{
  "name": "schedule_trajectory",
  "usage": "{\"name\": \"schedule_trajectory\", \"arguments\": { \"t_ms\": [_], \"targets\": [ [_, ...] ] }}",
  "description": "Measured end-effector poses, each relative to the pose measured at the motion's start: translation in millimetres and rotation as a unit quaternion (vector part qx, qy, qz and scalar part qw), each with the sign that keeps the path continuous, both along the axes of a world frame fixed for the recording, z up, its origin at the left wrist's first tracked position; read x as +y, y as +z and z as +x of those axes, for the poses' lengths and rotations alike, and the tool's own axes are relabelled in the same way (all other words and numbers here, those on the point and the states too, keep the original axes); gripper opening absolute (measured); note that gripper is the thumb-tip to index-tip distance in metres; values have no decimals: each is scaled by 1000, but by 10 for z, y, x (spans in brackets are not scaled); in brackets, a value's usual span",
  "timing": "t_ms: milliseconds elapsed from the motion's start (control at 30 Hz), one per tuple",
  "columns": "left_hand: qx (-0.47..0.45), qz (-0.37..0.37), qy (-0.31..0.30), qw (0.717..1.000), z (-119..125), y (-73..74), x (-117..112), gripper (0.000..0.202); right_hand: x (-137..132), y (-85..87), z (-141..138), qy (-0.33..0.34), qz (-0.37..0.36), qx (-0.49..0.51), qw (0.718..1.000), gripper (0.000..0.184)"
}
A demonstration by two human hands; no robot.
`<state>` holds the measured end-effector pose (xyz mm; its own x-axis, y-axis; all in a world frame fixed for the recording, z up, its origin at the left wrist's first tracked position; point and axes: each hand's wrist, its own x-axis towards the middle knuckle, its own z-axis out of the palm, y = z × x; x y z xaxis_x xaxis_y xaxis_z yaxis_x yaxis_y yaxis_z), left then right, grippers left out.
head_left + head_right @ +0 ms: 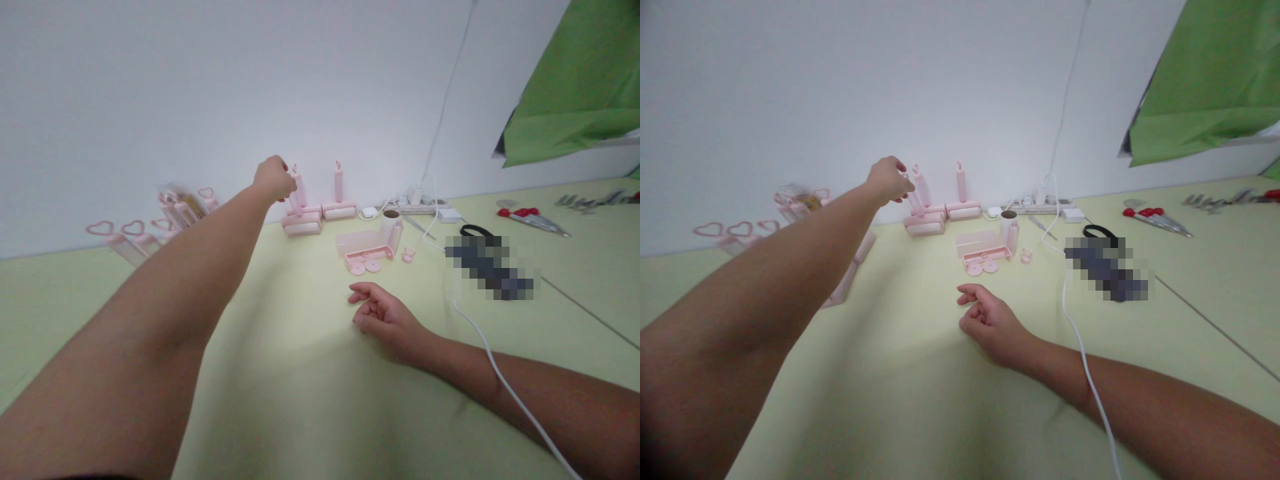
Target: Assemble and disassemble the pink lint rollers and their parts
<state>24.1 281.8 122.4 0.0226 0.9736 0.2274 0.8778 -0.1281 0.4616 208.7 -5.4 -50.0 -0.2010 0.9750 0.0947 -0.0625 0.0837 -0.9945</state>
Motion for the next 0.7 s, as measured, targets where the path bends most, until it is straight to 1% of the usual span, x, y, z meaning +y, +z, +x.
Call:
{"name": "schedule_trajectory", "arguments": {
  "t_ms": [100,200,267,333,400,433,467,500,567,600,633,700],
  "targets": [
    [21,12,11,1000,48,-62,51,55,6,-10,7,4,1,5,1000,46],
    [28,65,18,997,54,-135,25,54,11,-12,10,5,-2,4,1000,45],
    [31,104,29,994,48,-182,-59,57,14,-13,8,3,-4,0,1000,43],
    [24,152,42,987,62,-227,-189,62,15,-16,4,-1,-5,-7,1000,41],
    [3,226,35,974,131,-275,-345,60,16,-18,-1,-3,-4,-13,1000,39],
    [-4,264,10,964,194,-302,-425,56,17,-18,-4,-4,-4,-15,1000,39],
    [-2,279,-17,960,277,-330,-502,50,17,-16,-7,-4,-3,-16,1000,38],
    [8,278,-54,959,379,-362,-577,40,17,-14,-10,-5,-2,-17,1000,38],
    [41,248,-193,948,623,-432,-710,27,16,-6,-18,-7,0,-19,1000,37],
    [53,233,-255,937,756,-471,-767,25,15,-3,-21,-10,0,-19,1000,37],
    [64,220,-301,926,887,-511,-815,26,14,-3,-24,-13,1,-18,1000,36],
    [78,196,-349,913,1127,-591,-885,32,14,-12,-26,-15,4,-14,1000,36]
  ]
}}
